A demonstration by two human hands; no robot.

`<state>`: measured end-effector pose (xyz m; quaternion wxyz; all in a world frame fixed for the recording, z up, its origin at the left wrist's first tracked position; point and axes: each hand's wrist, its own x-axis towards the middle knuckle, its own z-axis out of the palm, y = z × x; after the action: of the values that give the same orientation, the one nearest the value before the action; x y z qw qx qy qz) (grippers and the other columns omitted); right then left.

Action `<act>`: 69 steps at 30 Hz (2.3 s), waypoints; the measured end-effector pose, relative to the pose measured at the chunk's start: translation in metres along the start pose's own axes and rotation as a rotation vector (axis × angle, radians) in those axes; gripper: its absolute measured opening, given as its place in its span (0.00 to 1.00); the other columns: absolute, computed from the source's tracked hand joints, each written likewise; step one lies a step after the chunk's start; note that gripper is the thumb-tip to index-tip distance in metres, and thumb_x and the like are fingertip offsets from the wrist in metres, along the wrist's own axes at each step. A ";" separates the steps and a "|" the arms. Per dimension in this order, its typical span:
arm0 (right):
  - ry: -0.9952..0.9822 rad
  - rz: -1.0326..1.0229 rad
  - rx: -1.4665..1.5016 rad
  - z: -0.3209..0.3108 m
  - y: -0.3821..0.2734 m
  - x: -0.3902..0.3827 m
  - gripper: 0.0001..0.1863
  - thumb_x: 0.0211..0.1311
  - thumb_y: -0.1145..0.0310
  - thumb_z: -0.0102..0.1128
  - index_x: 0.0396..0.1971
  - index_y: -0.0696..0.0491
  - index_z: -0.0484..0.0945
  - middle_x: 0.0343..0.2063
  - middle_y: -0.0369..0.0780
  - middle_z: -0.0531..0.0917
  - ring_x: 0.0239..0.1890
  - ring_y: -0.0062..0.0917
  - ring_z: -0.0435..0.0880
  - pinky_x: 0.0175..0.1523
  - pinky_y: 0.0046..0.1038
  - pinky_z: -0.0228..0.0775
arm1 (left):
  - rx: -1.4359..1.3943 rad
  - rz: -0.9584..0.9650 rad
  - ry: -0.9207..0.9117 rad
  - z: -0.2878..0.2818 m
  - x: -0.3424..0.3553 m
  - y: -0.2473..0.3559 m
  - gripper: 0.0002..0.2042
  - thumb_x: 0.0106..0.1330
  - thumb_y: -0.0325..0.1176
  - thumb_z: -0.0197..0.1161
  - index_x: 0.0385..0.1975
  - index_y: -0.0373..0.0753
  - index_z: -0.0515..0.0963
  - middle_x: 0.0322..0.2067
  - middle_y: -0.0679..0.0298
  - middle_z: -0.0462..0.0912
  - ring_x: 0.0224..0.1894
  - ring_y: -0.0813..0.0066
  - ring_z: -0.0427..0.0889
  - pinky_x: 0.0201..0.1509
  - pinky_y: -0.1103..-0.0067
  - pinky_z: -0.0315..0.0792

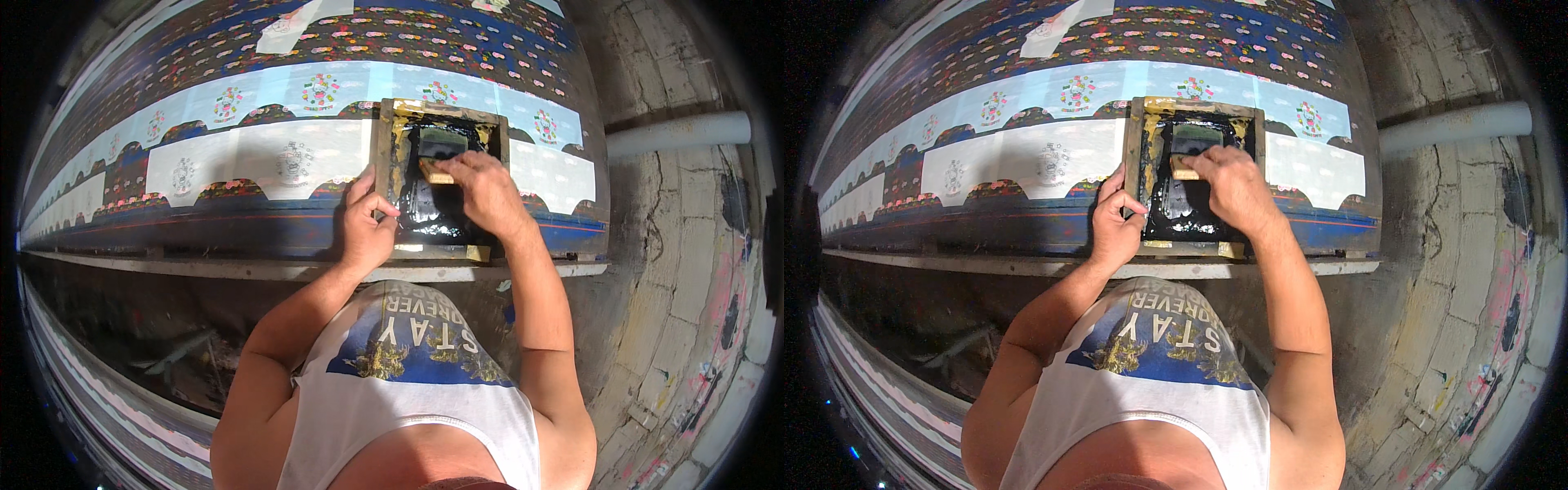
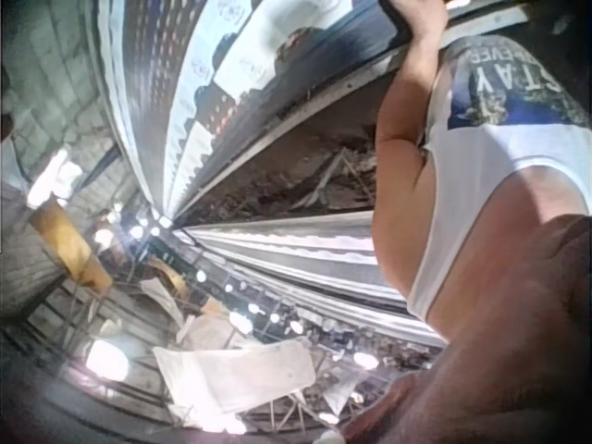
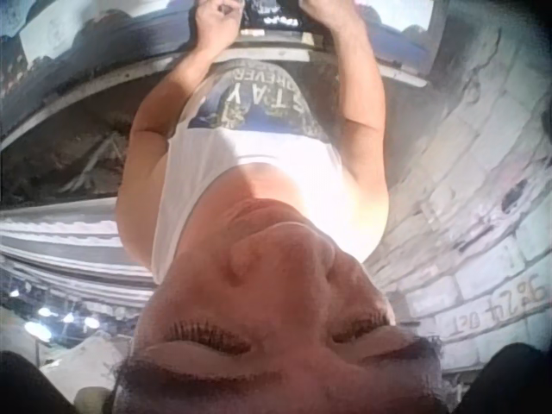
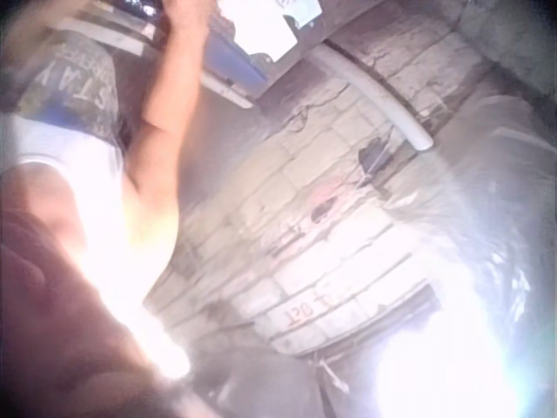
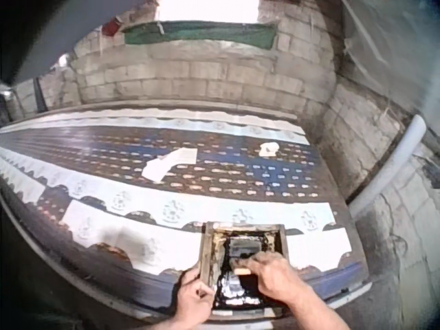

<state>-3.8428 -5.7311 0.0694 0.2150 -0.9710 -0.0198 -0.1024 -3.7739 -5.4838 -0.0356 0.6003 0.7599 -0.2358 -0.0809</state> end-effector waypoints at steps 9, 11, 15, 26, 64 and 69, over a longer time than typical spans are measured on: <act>-0.051 0.075 0.000 0.001 -0.055 -0.068 0.30 0.50 0.87 0.66 0.56 0.53 0.91 0.48 0.46 0.90 0.51 0.47 0.88 0.59 0.46 0.80 | 0.027 0.028 0.005 -0.001 0.003 -0.001 0.11 0.56 0.13 0.73 0.26 0.40 0.82 0.77 0.41 0.75 0.78 0.43 0.75 0.80 0.60 0.70; -0.078 0.112 0.028 0.001 -0.063 -0.080 0.31 0.49 0.89 0.65 0.57 0.54 0.91 0.50 0.48 0.90 0.53 0.48 0.88 0.59 0.47 0.80 | 0.015 0.023 0.004 -0.002 0.002 0.001 0.11 0.55 0.13 0.73 0.28 0.40 0.84 0.75 0.41 0.77 0.77 0.43 0.76 0.80 0.60 0.71; -0.152 0.191 0.055 0.002 -0.074 -0.098 0.30 0.51 0.85 0.72 0.58 0.54 0.91 0.55 0.48 0.88 0.60 0.48 0.85 0.65 0.47 0.79 | -0.045 -0.006 -0.023 0.001 -0.001 -0.003 0.14 0.56 0.09 0.69 0.34 0.38 0.85 0.80 0.41 0.71 0.83 0.48 0.71 0.84 0.66 0.63; 0.481 0.607 0.579 0.017 -0.026 -0.173 0.23 0.69 0.67 0.77 0.62 0.58 0.88 0.67 0.50 0.85 0.71 0.44 0.81 0.78 0.44 0.69 | -0.027 0.111 0.028 0.009 0.006 0.014 0.13 0.55 0.09 0.69 0.30 0.38 0.82 0.75 0.43 0.77 0.79 0.47 0.75 0.81 0.62 0.68; -0.185 0.058 -0.061 -0.154 0.165 -0.259 0.28 0.53 0.86 0.66 0.58 0.55 0.86 0.55 0.46 0.89 0.60 0.46 0.87 0.67 0.48 0.80 | 0.043 -0.059 -0.021 0.301 -0.033 0.085 0.15 0.56 0.15 0.70 0.41 0.40 0.88 0.77 0.47 0.74 0.75 0.48 0.73 0.76 0.61 0.72; -0.282 0.156 0.036 -0.182 0.186 -0.212 0.18 0.64 0.85 0.63 0.52 0.56 0.87 0.46 0.50 0.91 0.52 0.50 0.90 0.60 0.46 0.84 | 0.070 0.310 -0.016 0.264 -0.019 0.143 0.23 0.58 0.19 0.75 0.55 0.43 0.88 0.63 0.55 0.88 0.71 0.52 0.81 0.79 0.56 0.70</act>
<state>-4.0695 -5.9756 0.1101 0.2345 -0.9704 0.0240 0.0521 -3.9347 -5.7302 0.0268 0.5767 0.7344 -0.3577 0.0148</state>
